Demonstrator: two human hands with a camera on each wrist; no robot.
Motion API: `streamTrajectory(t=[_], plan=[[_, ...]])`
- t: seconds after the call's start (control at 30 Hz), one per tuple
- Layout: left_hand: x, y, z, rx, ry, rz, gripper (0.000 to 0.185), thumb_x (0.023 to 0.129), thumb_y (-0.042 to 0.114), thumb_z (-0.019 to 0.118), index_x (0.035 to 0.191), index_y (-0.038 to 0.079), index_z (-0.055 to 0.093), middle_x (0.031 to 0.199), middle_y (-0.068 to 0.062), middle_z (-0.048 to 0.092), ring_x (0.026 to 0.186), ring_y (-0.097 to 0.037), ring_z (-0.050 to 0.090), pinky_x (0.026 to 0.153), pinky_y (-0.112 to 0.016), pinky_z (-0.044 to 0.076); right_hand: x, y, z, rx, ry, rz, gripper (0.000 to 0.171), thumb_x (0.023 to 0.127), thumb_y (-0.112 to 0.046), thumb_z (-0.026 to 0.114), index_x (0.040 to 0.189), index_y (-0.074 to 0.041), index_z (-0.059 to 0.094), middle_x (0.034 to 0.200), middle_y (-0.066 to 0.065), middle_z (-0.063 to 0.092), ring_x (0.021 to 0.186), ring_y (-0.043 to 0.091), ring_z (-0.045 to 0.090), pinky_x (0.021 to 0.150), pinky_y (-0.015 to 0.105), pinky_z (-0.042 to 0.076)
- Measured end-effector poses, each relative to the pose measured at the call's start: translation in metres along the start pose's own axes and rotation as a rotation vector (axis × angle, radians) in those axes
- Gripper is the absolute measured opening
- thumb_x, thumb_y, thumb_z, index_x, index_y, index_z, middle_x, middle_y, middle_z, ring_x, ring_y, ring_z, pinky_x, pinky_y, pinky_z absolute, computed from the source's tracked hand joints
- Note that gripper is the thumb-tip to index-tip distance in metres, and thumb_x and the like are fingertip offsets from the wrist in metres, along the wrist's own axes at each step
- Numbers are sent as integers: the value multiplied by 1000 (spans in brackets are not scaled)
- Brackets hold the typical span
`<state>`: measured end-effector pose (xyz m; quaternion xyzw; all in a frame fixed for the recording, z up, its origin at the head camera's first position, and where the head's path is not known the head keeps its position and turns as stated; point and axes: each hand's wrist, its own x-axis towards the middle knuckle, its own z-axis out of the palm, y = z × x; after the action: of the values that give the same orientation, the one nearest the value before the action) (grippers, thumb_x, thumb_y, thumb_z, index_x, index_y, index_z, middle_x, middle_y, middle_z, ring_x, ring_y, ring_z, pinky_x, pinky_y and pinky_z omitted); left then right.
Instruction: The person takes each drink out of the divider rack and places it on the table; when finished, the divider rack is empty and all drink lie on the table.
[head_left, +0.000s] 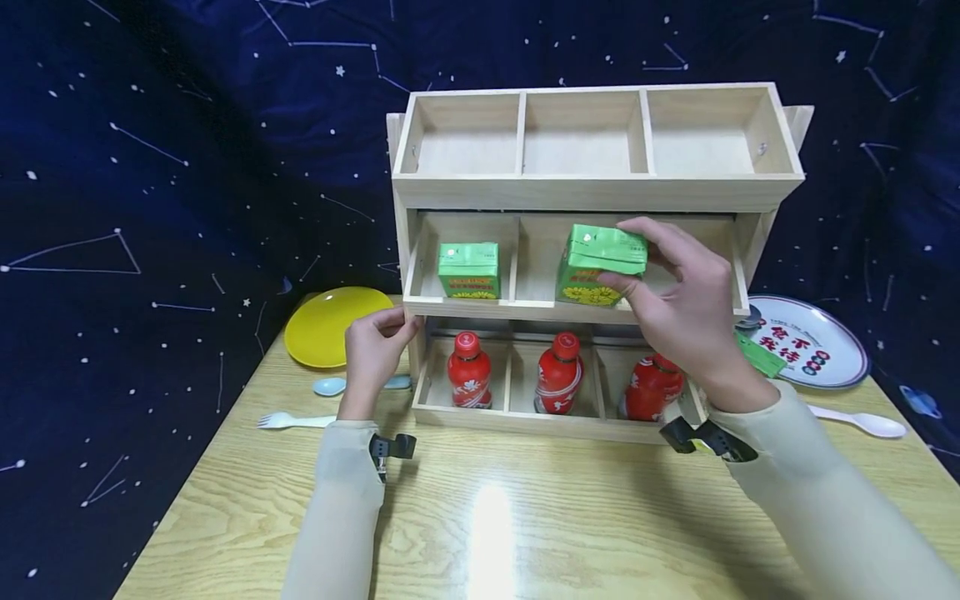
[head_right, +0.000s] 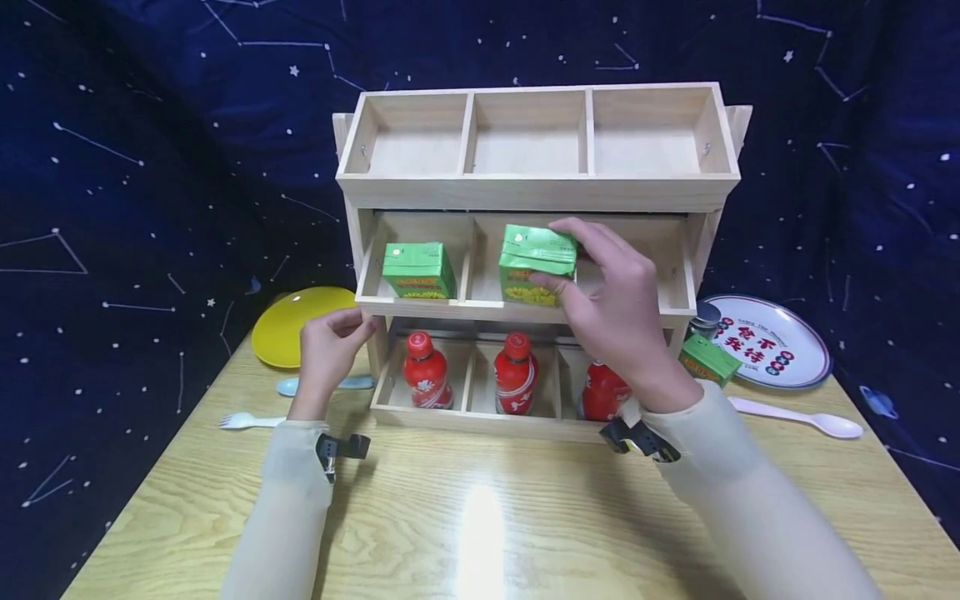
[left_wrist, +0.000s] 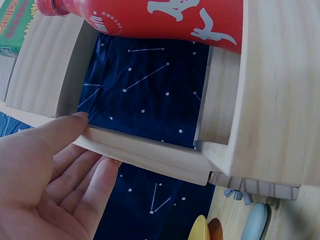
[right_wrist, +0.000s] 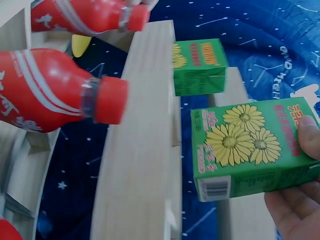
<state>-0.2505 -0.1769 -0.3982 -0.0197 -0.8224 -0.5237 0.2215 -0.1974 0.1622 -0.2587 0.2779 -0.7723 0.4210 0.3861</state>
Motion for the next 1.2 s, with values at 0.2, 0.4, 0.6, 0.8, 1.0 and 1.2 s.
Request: streamTrajectory(t=[0.2,0.4,0.6,0.8,1.0,1.2], plan=[[0,0,1,8,-5,-18,29,85,20,80,109,6,76,93,-9,75,82,-20,71,75,-32,59,-6,-10,-24,-31,-18,16,53,68,14,83,117,4,68,110,9,70,97,6,65,87,18,52],[-1,0,1,11,-4,-21,30,85,23,80,109,6,76,93,-9,75,82,-19,71,76,-33,59,-21,-13,-56,-77,-14,83,58,67,19,81,121,0,68,110,10,70,96,5,66,83,14,52],[0,-1,1,17,1,-10,31,85,25,80,109,6,76,93,-9,75,82,-20,71,75,-32,59,-43,-9,-91,-155,-17,121,57,69,20,79,122,2,67,112,9,70,97,3,66,76,9,50],[1,-3,0,21,14,27,28,85,23,80,106,5,77,90,-9,75,79,-19,71,70,-25,57,-69,9,-118,-170,13,211,54,70,21,77,121,3,67,112,4,70,96,-1,66,76,8,50],[1,-5,0,32,16,19,30,84,25,81,107,5,77,90,-9,75,79,-19,71,71,-27,58,-104,31,-131,-244,70,442,55,74,15,78,125,-3,67,108,-15,67,90,-10,64,71,5,49],[0,-3,2,30,12,18,31,84,25,81,109,6,76,92,-9,75,82,-20,71,75,-32,59,-138,62,-143,-350,99,577,49,77,3,82,123,-3,68,101,-26,60,94,-16,56,74,0,43]])
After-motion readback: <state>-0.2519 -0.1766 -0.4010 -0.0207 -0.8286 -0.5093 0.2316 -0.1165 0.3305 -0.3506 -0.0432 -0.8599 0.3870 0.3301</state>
